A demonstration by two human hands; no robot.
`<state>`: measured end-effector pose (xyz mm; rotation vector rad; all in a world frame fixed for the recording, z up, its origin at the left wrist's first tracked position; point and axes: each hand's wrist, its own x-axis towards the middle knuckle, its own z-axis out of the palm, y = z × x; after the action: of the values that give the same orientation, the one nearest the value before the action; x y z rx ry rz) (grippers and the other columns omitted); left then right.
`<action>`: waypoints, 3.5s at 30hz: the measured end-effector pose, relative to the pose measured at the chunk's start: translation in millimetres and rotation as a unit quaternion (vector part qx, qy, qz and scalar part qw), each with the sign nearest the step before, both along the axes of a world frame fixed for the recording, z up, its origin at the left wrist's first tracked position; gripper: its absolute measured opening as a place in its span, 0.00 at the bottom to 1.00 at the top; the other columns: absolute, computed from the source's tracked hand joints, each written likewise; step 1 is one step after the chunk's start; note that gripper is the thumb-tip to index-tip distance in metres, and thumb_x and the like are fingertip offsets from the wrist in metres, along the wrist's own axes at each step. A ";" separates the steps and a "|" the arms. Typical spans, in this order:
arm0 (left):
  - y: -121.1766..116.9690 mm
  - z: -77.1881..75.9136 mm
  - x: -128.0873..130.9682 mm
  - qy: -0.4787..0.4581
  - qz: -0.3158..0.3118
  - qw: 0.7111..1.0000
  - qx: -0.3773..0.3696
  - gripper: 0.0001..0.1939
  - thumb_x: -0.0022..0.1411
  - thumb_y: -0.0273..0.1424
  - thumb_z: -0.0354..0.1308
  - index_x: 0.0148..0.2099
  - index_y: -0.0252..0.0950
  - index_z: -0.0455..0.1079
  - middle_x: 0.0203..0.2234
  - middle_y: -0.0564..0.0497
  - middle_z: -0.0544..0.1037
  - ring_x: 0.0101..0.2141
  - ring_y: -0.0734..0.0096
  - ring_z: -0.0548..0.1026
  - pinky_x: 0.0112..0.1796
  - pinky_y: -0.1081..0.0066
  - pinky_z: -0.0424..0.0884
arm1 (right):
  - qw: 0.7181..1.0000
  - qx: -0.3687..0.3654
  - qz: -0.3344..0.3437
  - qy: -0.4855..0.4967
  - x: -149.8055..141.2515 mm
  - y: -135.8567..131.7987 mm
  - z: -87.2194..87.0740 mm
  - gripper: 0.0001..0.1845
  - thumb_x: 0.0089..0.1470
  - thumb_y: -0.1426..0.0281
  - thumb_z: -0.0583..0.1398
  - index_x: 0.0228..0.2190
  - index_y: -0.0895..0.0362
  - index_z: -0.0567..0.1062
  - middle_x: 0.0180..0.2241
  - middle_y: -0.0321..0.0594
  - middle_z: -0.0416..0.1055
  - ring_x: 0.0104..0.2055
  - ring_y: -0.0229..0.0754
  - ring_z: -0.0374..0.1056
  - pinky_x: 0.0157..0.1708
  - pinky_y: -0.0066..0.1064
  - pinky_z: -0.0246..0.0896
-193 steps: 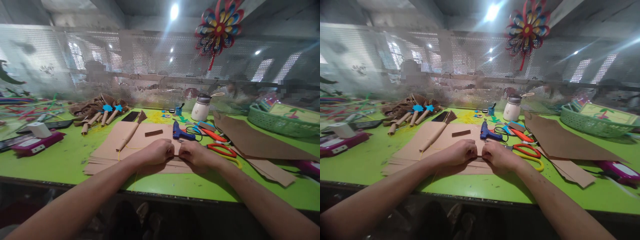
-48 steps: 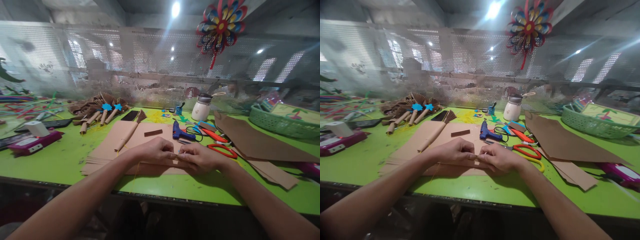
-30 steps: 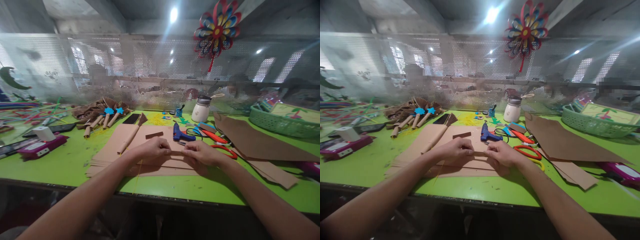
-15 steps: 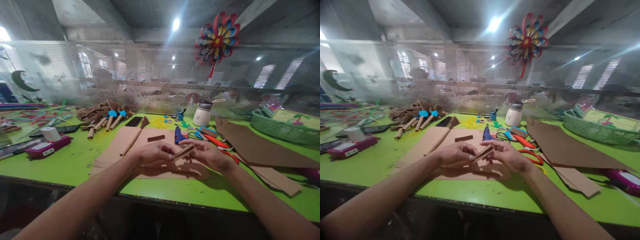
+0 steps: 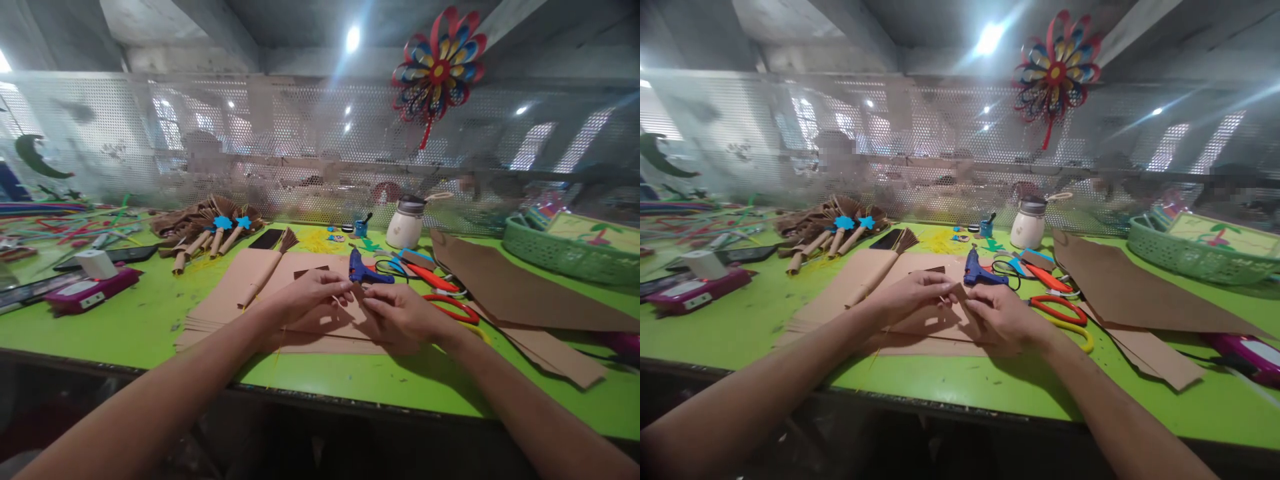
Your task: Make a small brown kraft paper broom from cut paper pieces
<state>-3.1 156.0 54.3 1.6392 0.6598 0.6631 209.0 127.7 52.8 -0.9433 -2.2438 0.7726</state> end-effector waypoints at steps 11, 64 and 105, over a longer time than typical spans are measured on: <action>-3.7 -4.8 4.8 0.236 0.088 0.941 0.225 0.11 0.55 0.32 0.52 0.29 0.32 0.72 0.22 0.52 0.73 0.25 0.74 0.67 0.26 0.74 0.59 | 0.986 0.071 -0.063 -0.140 -2.9 6.7 -15.2 0.11 0.55 0.69 0.54 0.28 0.57 0.75 0.27 0.39 0.71 0.30 0.39 0.64 0.31 0.29 0.56; -7.2 -6.9 0.1 0.382 0.029 0.777 0.499 0.06 0.53 0.27 0.50 0.30 0.35 0.69 0.25 0.51 0.72 0.25 0.72 0.66 0.25 0.73 0.57 | 0.973 0.130 -0.024 -0.190 13.2 12.0 -19.8 0.06 0.50 0.78 0.55 0.24 0.57 0.69 0.26 0.37 0.66 0.27 0.36 0.59 0.27 0.26 0.52; -20.7 -3.5 2.4 0.397 0.018 0.702 0.591 0.07 0.54 0.29 0.51 0.27 0.34 0.67 0.24 0.49 0.69 0.25 0.70 0.65 0.26 0.70 0.58 | 0.893 0.313 -0.029 -0.321 -6.8 -17.5 -13.1 0.08 0.53 0.76 0.53 0.24 0.58 0.69 0.29 0.44 0.66 0.36 0.45 0.61 0.34 0.34 0.54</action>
<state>-0.7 135.4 50.9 3.2348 0.9421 0.3355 202.1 110.2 39.7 -1.0070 -2.7199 -0.3724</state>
